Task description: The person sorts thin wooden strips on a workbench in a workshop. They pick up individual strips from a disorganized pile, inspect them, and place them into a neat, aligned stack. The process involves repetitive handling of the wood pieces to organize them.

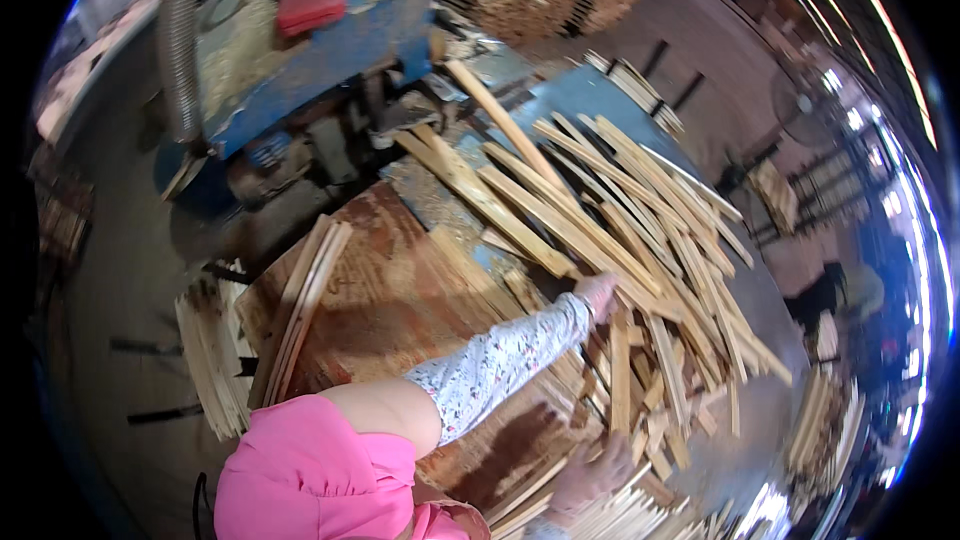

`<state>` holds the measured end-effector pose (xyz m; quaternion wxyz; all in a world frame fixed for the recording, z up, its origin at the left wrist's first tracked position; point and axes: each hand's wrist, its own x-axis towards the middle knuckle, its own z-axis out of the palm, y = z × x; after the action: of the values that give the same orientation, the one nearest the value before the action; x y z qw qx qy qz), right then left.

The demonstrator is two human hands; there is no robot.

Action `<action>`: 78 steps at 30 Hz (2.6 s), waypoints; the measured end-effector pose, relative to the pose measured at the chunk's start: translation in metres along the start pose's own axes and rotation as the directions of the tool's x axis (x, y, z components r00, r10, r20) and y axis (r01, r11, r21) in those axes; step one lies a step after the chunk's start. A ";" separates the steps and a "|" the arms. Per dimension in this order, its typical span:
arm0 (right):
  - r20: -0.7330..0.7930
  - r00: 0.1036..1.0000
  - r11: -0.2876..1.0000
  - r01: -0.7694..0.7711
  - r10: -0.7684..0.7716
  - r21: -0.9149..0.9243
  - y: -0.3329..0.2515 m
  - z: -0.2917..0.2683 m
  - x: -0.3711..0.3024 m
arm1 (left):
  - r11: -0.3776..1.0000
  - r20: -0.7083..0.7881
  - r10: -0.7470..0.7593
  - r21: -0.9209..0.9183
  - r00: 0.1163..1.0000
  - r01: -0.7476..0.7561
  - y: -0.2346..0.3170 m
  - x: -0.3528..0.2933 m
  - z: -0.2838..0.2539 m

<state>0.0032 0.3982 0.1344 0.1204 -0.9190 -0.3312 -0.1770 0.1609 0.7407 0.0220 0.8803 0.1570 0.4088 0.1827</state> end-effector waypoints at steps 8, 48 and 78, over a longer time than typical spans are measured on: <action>0.559 0.815 0.947 0.041 0.152 -0.318 0.022 0.085 0.150 | 0.906 0.213 0.014 0.410 0.977 -0.103 -0.004 -0.172 -0.175; 0.307 0.951 0.936 0.071 0.041 -0.346 0.051 0.145 -0.332 | -0.083 0.040 0.324 0.996 0.945 -0.014 0.035 -0.380 -0.401; 0.150 0.931 0.900 -0.362 0.334 0.244 -0.021 -0.023 -0.216 | 0.023 0.419 0.324 0.893 0.848 -0.450 -0.058 -0.412 -0.331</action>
<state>-0.1710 0.2839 0.0696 0.2556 -0.9465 -0.1883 -0.0582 -0.3325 0.5457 0.0660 0.4974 0.7989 0.3236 0.0982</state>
